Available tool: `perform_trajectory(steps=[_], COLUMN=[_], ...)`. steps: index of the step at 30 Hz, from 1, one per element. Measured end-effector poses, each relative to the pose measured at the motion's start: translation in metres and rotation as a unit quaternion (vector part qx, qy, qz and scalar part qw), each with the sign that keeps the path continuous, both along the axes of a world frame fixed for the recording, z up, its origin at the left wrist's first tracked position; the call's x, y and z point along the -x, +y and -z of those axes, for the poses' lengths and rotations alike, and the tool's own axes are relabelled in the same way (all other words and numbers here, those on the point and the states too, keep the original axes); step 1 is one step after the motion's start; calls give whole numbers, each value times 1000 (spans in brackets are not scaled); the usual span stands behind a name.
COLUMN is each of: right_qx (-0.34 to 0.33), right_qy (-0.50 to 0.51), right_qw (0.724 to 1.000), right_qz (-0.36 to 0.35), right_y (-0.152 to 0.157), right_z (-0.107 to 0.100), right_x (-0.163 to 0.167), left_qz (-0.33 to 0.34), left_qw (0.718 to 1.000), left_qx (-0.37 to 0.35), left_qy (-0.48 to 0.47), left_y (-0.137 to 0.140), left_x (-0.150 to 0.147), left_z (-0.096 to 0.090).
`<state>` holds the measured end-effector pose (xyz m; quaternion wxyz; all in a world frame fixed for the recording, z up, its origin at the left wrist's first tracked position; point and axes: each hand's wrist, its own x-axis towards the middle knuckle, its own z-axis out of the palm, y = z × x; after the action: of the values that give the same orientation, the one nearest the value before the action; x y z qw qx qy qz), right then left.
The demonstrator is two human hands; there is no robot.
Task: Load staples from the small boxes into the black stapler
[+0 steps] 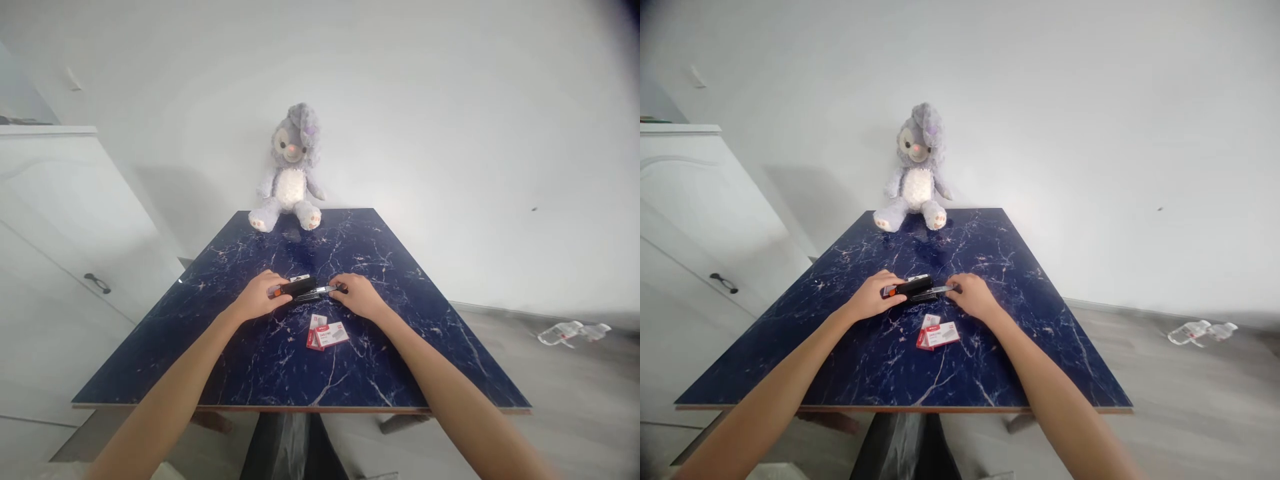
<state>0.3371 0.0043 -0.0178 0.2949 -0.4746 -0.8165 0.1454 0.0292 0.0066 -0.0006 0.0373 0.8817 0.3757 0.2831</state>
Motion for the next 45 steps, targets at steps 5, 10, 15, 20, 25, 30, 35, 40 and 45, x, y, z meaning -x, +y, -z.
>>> perform_trajectory(steps=[5,10,15,20,25,30,35,40,45], right_qx=[-21,-29,38,54,51,23,67,96,82], right_qy=[3,-52,16,185,243,172,84,69,50], right_qw=[993,988,994,981,969,984,982,963,955], right_qz=[-115,-140,-98,-22,11,-42,-156,-243,-280], right_y=[-1,0,1,3,-1,-9,-19,-27,-29], right_z=[-12,-18,-14,-8,-10,-17,-19,-20,-18], right_x=[3,9,1,-1,6,7,13,21,22], left_qz=[-20,-12,-83,-45,175,153,87,85,57], left_qw=[999,998,994,992,983,988,990,986,971], left_qx=[2,37,40,-53,26,34,4,37,84], left_qy=[-32,-49,-59,-104,49,-14,-110,-138,-215], left_y=[4,9,13,-24,-66,-56,-39,-34,-33], left_x=[2,11,27,-10,-68,-52,-19,-13,-9], left_z=[4,0,2,-10,-13,-11,-23,-20,-16])
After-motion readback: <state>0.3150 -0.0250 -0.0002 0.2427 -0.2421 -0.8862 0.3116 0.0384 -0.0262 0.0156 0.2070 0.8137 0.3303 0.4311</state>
